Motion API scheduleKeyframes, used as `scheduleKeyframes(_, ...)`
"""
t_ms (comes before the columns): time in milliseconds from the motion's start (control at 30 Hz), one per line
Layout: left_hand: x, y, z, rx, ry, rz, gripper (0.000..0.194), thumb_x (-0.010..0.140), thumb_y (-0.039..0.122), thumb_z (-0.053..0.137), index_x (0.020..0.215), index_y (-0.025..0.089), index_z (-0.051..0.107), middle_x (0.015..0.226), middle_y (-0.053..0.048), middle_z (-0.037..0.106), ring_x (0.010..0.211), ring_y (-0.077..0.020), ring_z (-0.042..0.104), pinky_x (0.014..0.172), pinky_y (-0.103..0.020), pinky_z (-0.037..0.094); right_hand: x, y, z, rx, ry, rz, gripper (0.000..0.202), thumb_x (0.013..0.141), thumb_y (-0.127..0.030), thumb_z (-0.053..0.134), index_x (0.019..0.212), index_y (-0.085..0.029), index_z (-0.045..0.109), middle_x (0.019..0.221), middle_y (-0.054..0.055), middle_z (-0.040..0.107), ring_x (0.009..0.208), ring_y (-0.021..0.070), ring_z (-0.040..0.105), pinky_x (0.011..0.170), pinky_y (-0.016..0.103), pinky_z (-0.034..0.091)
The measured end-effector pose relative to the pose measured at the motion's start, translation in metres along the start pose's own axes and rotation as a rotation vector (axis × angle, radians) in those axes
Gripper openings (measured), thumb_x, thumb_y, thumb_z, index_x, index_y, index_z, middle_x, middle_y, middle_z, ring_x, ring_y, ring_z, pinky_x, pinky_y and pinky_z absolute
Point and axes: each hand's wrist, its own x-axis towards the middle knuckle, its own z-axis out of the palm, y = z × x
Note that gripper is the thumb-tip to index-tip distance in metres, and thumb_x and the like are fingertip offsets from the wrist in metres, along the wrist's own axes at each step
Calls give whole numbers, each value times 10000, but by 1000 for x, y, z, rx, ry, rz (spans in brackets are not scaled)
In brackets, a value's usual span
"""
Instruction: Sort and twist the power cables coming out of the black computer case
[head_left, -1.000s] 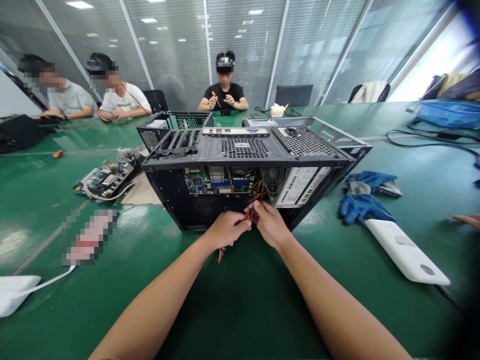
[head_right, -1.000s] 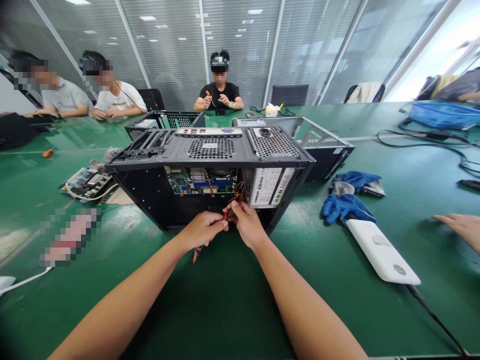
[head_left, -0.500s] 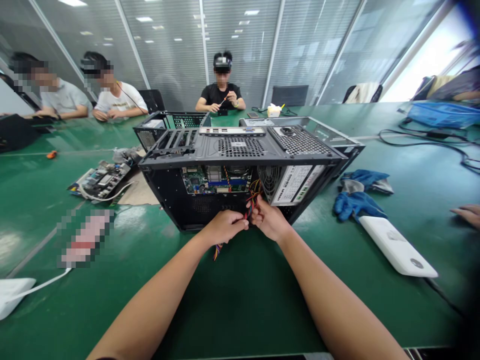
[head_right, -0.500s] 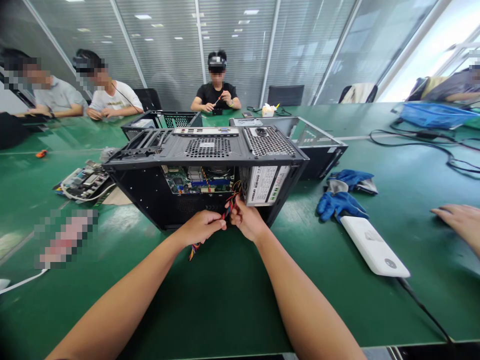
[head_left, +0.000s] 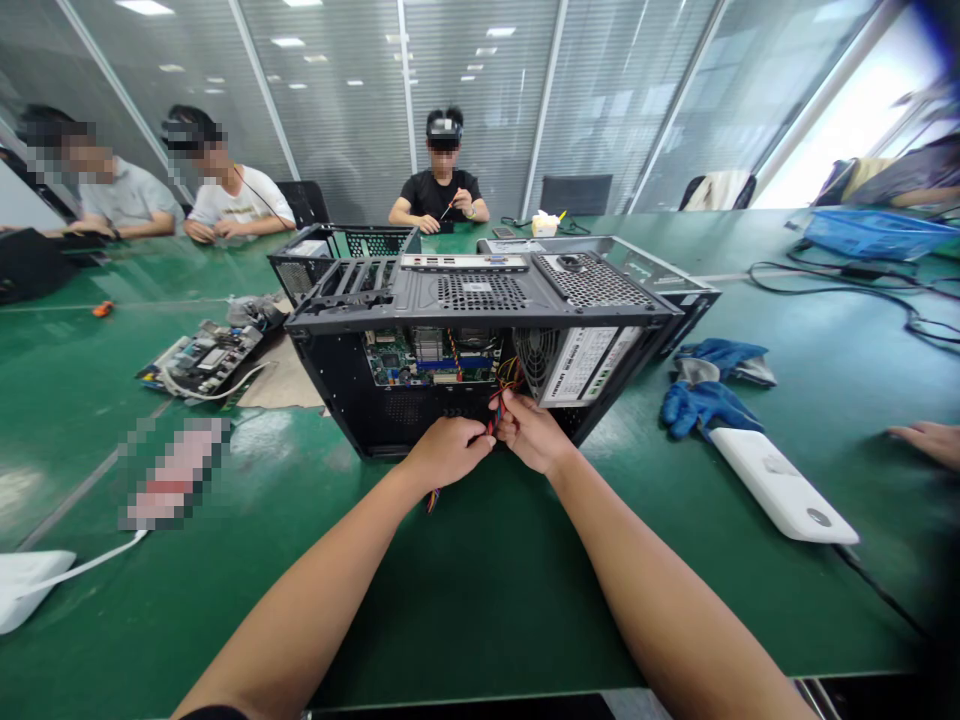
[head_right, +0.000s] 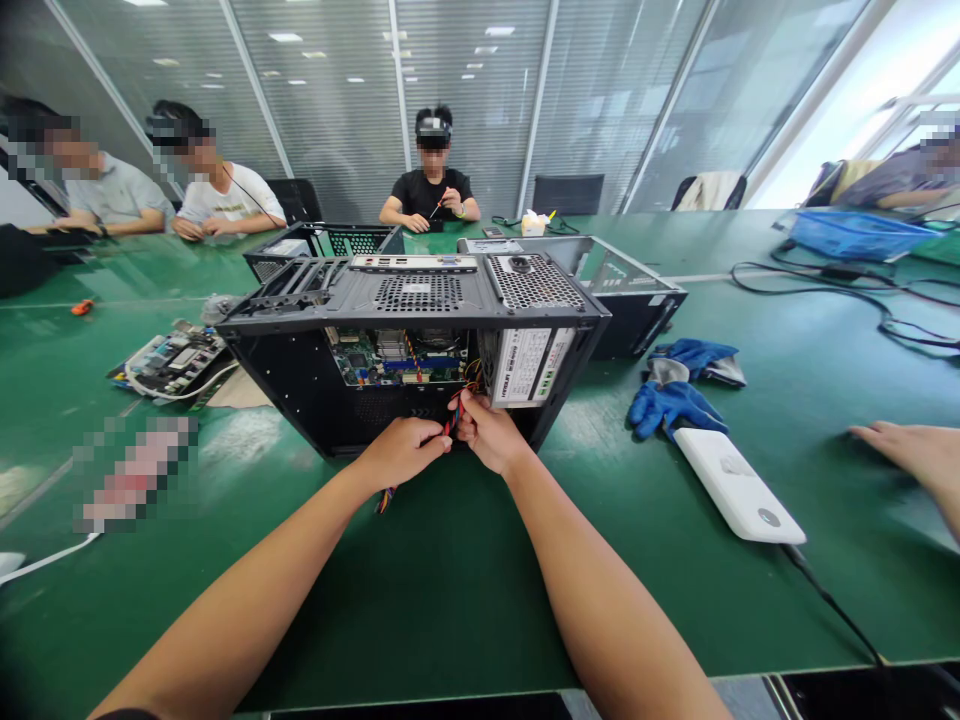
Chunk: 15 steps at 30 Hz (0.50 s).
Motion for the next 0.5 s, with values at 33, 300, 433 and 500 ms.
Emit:
scheduleKeyframes(33,0,1,0,53,17,17,303,889,296,476,709,151,672,577,-8,586,532,-113,512,533,-230,312,0,0,1,-4,14,-3,390,674,-511,778,743,-152,642,526,-88,344,452,37,292,437,202,271)
scheduleKeyframes(300,-8,11,5,477,37,-43,338,930,354,413,947,180,702,823,-116,700,747,-260,666,663,-350,478,1,1,3,-62,70,-20,418,631,-526,797,698,-169,591,494,-85,389,418,39,338,416,202,294)
scheduleKeyframes(433,-10,17,6,562,35,-65,364,949,350,373,988,178,692,865,-133,705,786,-290,683,692,-407,515,2,1,5,-112,88,-30,434,601,-538,806,684,-177,580,469,-85,410,405,44,352,418,208,313)
scheduleKeyframes(500,-11,20,7,572,28,-78,365,952,348,369,993,178,689,868,-132,705,793,-294,686,698,-417,522,2,1,6,-136,109,-38,447,589,-556,803,677,-181,577,449,-89,403,389,45,343,415,212,316)
